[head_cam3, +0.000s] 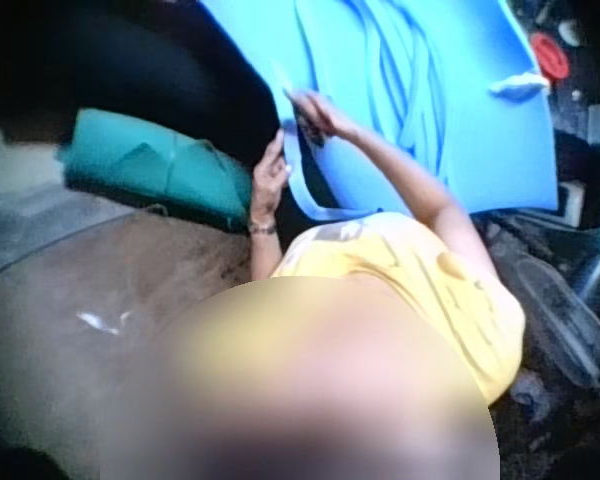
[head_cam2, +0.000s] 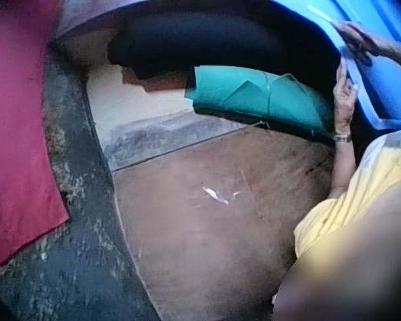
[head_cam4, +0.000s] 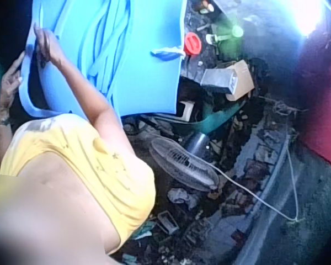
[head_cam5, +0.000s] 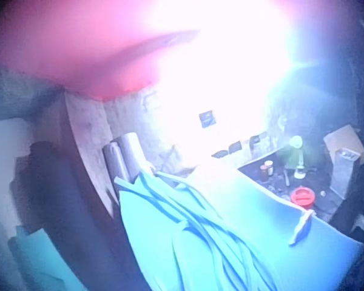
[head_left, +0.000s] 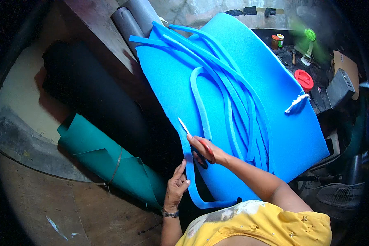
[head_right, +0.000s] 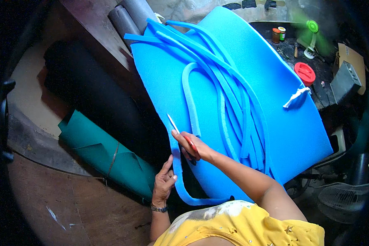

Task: The person uses red-handled scissors to cut long, narrow strips from a large blue foam sheet. The strips are cut one at a time and placed on top of the remaining foam. The person continues cutting until the end of the clip.

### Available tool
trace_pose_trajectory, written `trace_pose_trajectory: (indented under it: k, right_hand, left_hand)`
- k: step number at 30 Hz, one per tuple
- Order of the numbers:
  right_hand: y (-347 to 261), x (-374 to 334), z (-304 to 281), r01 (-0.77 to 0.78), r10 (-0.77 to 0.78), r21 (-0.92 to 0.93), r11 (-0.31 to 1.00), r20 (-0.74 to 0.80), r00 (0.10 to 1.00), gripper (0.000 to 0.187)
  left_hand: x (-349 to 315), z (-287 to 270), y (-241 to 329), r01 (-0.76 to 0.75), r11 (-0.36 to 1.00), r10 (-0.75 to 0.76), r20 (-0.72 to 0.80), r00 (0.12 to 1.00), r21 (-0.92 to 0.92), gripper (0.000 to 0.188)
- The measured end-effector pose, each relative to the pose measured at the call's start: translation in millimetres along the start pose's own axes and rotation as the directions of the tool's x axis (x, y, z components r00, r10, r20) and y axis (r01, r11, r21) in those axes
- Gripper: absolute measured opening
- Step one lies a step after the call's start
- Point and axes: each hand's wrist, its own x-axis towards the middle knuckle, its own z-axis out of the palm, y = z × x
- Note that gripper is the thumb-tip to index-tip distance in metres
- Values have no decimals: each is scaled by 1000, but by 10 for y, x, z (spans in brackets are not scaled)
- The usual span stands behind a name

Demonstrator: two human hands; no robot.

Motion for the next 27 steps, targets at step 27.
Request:
trace_pose_trajectory:
  k: [27]
  right_hand:
    - [-223, 379, -80, -52, 52, 4, 999, 22, 998, 65]
  left_hand:
    - [1644, -167, 544, -164, 986, 154, -293, 943, -8, 64]
